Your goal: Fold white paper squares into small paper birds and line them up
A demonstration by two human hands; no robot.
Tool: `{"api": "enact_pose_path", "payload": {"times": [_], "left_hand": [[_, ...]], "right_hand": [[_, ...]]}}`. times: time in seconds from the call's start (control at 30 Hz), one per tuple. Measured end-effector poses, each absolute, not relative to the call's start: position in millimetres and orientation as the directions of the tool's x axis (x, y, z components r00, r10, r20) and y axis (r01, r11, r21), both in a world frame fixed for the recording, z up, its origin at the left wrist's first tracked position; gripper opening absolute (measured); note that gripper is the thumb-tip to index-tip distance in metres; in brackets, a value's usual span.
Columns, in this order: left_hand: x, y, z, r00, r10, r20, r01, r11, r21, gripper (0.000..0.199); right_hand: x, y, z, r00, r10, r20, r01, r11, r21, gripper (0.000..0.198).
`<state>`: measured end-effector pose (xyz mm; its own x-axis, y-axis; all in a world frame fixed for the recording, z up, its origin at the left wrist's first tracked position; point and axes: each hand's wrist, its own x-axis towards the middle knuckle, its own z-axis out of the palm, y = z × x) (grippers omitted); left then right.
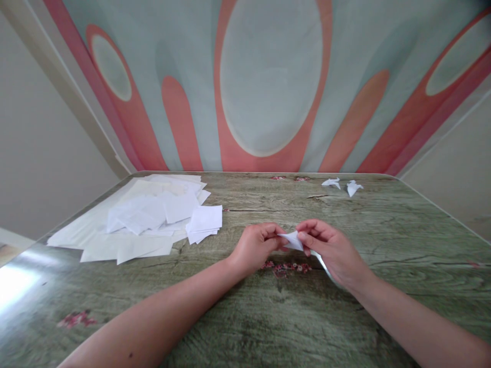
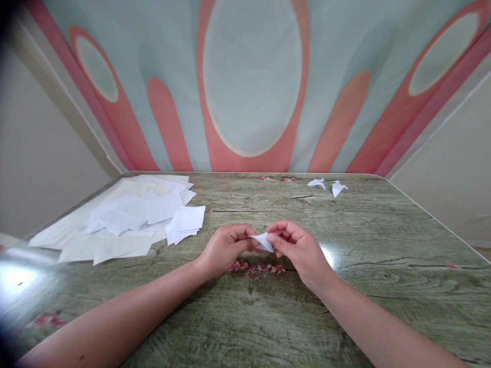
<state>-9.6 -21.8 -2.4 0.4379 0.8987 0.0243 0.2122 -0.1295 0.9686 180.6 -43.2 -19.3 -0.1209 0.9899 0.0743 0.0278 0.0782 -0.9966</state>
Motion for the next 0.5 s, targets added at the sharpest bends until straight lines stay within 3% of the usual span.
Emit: {"api": "enact_pose_path", "payload": {"times": [0.17,0.3,0.4,0.5], "left_hand": [[-6,-24,1,0.417,0.898,-0.137,0.117,0.097,0.988,0.011],[-6,-24,5,0.447,0.875,-0.184,0.109,0.151,0.983,0.018],[-8,-21,3,0.512,0.827,-0.233,0.128,0.194,0.972,0.022],[-10,-16,-3,0.478,0.85,-0.222,0.125,0.185,0.975,0.022]], "right_hand": [[180,-48,-10,-0.102,0.967,0.235,0.348,0.256,-0.902,0.018],[179,-52,-5,-0.119,0.932,0.344,0.402,0.362,-0.841,0.019],[178,-51,-8,-0.071,0.944,0.323,0.453,0.319,-0.832,0.017],[178,-49,-12,-0.095,0.975,0.201,0.466,0.221,-0.857,0.019]]}}
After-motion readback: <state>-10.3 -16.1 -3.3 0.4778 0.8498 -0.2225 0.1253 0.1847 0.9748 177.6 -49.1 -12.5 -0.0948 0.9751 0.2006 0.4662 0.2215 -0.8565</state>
